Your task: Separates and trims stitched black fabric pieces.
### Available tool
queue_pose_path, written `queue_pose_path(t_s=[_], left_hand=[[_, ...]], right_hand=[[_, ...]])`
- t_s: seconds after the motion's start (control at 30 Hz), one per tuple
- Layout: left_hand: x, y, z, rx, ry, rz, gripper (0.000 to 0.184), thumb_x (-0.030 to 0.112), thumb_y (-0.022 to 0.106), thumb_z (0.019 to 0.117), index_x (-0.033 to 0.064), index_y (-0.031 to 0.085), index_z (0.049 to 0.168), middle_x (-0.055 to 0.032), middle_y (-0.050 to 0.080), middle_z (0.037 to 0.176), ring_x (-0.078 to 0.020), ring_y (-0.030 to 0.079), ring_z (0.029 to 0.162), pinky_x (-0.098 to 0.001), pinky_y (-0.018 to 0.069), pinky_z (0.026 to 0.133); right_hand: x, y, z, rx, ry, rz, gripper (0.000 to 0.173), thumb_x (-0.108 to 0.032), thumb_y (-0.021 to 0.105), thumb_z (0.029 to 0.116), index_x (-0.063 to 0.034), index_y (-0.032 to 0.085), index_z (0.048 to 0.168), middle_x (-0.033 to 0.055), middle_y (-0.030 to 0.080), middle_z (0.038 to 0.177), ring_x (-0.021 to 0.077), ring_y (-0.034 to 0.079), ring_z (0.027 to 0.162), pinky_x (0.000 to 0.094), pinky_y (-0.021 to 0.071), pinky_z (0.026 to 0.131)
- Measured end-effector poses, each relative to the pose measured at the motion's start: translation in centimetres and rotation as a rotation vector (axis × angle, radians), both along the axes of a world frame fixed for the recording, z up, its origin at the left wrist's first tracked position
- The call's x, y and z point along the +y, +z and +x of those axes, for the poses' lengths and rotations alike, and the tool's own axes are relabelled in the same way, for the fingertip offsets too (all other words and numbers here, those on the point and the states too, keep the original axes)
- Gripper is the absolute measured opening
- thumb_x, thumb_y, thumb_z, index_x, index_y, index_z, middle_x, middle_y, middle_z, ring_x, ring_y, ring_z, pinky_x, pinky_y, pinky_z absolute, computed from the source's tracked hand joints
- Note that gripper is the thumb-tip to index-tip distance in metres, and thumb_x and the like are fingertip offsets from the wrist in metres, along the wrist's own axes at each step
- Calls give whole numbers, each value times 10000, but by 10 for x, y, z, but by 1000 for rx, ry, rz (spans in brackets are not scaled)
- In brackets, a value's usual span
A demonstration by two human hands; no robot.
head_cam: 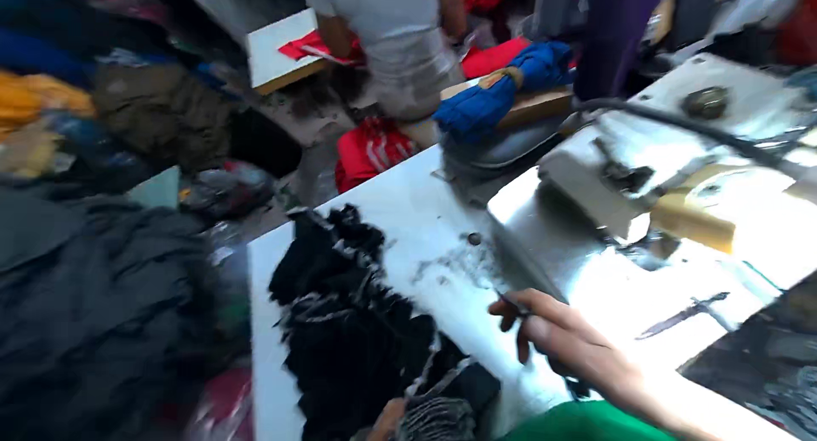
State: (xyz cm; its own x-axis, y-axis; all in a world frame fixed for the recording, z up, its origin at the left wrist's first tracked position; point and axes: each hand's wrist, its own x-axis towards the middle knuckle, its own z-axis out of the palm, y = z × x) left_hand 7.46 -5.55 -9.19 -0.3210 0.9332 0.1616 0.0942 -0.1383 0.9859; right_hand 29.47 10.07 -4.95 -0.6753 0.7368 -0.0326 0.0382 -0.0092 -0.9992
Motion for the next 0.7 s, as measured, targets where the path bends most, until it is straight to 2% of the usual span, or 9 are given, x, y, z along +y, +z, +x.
queue_pose_path(t_s=[0.07,0.13,0.2,0.27,0.33,0.47,0.7], left_hand=[[-3,-1,1,-15,4,14,306,350,634,984,404,679,1281,301,650,1260,143,573,1154,-126,464,1018],[-7,-1,3,-44,7,19,319,364,621,983,406,676,1295,295,652,1269,143,576,1155,-124,467,1016],[-9,0,5,-71,10,21,317,365,605,994,395,674,1302,283,657,1260,135,582,1144,-123,469,1008],[-9,0,7,-89,23,26,310,377,602,993,387,681,1293,272,667,1249,128,589,1138,-127,475,1002],[-10,-1,8,-114,16,42,313,377,607,990,374,686,1292,258,672,1252,115,595,1143,-132,476,1004],[-11,-3,8,-180,-8,70,315,356,622,986,338,697,1291,227,683,1253,97,603,1145,-141,479,1008],[-11,-3,7,-225,-15,71,311,334,632,980,324,708,1282,209,692,1248,90,607,1145,-140,478,1006]], right_hand=[[-7,-1,5,45,165,-128,579,-544,339,1066,-90,600,1313,-81,634,973,-85,494,673,108,391,546],[-15,-4,5,38,296,-196,675,-631,318,1043,-79,622,1285,-92,619,859,-72,480,637,128,388,543],[-22,-13,1,21,376,-191,655,-580,293,1070,-53,641,1244,-66,588,772,-38,490,621,158,420,565],[-26,-15,-4,-27,427,-165,605,-488,281,1098,-29,650,1236,-9,600,773,26,518,638,224,453,603],[-28,-13,-7,-86,473,-158,580,-445,277,1107,-26,657,1230,17,588,766,64,510,636,263,446,614],[-29,-9,-12,-216,493,-184,486,-350,343,1109,0,653,1241,64,589,751,127,518,635,330,448,631],[-27,-12,-19,-267,430,-273,433,-390,417,1081,-67,680,1201,-31,542,711,44,474,589,257,415,582]])
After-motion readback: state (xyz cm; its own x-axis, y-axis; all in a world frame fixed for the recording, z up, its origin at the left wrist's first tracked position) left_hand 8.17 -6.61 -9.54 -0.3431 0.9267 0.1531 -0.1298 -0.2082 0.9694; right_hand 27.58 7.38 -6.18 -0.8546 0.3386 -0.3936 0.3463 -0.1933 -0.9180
